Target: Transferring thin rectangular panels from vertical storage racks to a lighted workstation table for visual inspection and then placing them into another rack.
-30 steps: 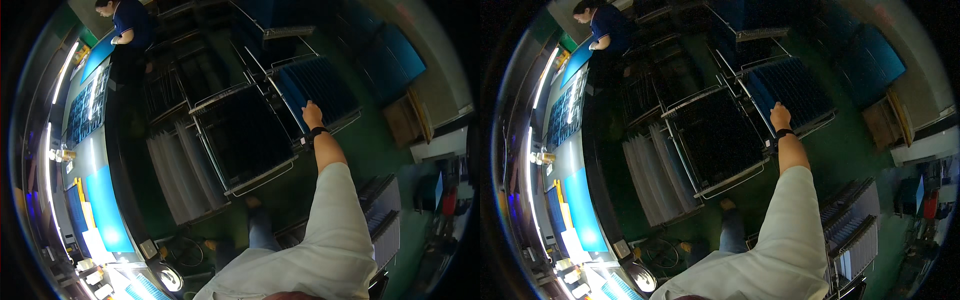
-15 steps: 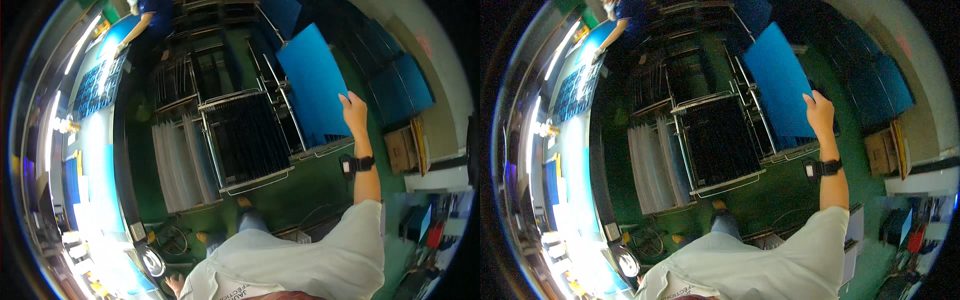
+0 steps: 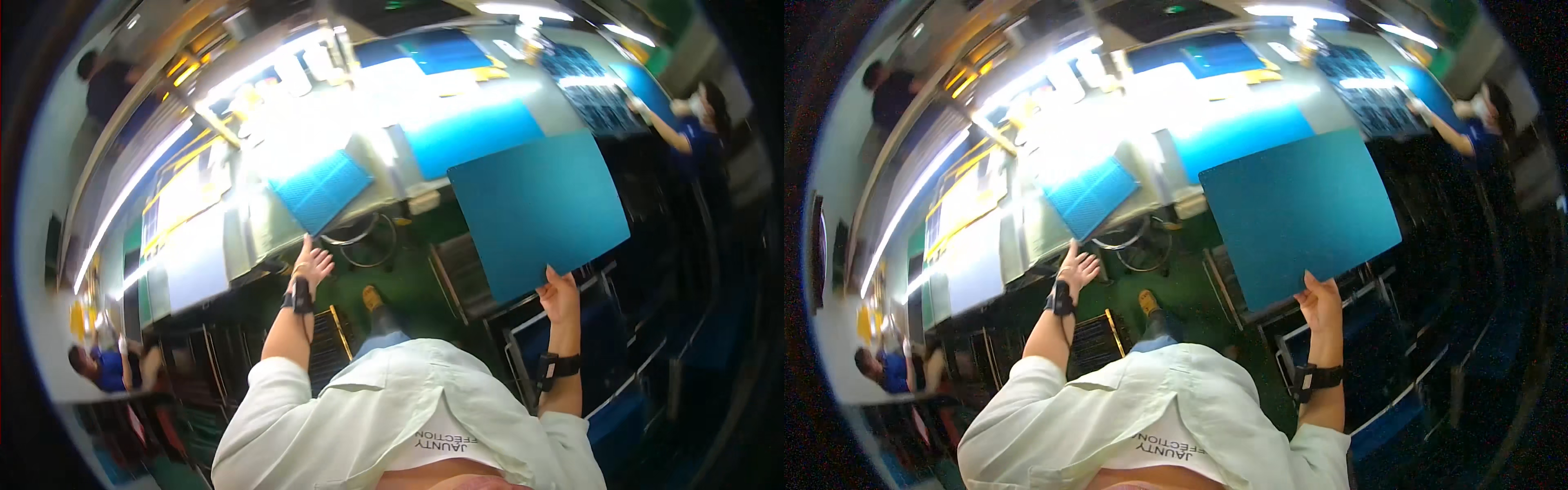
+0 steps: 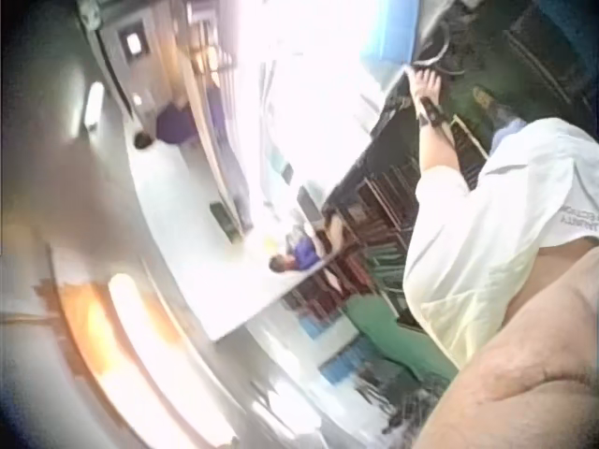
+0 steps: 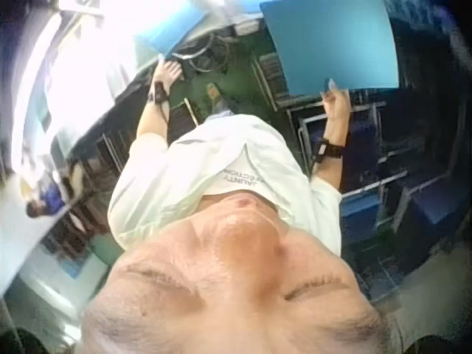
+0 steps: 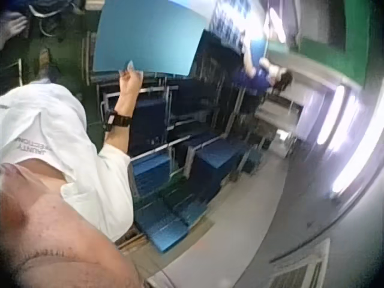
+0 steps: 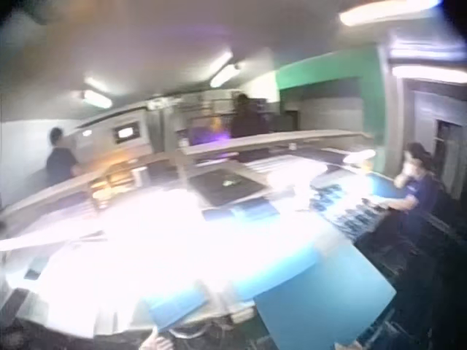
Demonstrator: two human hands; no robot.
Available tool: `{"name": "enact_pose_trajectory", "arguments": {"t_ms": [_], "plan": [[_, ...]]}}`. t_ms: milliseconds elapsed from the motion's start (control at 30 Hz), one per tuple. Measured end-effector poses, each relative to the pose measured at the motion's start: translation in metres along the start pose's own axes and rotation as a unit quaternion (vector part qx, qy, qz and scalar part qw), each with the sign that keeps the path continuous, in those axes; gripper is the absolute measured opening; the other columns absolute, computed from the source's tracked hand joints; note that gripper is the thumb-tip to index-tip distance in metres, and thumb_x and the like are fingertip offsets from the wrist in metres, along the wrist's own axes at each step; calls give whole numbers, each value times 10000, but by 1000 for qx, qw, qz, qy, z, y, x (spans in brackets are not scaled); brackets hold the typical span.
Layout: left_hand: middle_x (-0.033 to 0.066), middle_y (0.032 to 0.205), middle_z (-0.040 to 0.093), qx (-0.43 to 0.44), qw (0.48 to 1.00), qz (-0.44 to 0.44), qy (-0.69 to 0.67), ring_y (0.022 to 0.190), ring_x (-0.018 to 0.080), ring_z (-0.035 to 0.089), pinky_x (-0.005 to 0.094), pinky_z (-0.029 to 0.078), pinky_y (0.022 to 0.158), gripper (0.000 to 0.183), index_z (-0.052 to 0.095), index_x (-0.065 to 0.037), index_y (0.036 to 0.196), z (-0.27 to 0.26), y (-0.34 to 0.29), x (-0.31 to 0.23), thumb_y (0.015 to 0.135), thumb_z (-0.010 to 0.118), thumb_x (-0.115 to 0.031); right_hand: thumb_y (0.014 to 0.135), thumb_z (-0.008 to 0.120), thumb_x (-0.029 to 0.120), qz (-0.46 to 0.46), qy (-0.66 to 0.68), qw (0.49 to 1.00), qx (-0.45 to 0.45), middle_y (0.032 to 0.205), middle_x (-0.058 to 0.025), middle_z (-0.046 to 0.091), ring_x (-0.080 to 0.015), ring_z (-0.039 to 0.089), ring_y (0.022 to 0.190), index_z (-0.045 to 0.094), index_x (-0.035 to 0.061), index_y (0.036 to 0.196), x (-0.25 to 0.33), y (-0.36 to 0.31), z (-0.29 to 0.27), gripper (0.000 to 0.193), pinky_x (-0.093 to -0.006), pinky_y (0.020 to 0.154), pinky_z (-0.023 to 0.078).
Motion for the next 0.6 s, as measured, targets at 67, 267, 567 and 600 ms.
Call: {"name": "enact_pose_trajectory", "arguments": {"t_ms": [67,267,567,600], "plan": [[173,1502,309,-3,996,-38,-84,1295,346,433,499,380,1042,1176,174,-36,1487,4,31,-17,682,675,-732,897,614,32,29,-2,1000,10,934,-54,681,-176,681,709,600,80,1086,-20,22,44,196,-309,579,584],[193,1046,615,-34,994,-47,-90,930,306,643,405,540,684,753,468,-15,1200,17,83,-17,778,678,-602,880,634,36,73,-48,995,49,943,-50,693,-178,694,786,607,74,1114,-72,72,151,238,-306,606,595],[126,1250,593,224,960,-151,-78,1125,286,586,483,462,951,446,520,-38,1252,-9,8,-5,916,638,-307,885,627,44,74,-116,989,49,976,-47,698,-180,696,846,640,75,1090,-106,103,210,207,-291,669,597],[118,1221,604,197,968,-102,-113,1099,280,594,478,462,949,420,522,-33,1247,-12,13,-17,919,636,-270,893,616,43,82,-113,989,57,1000,-53,696,-187,693,883,639,80,1078,-108,108,214,190,-295,704,599]]}}
Point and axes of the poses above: each hand's wrist, its own y-axis towards the middle knuckle, its own z-axis out of the palm, x = y × z, the point moved 6 cm from there along y, towards the middle knuckle
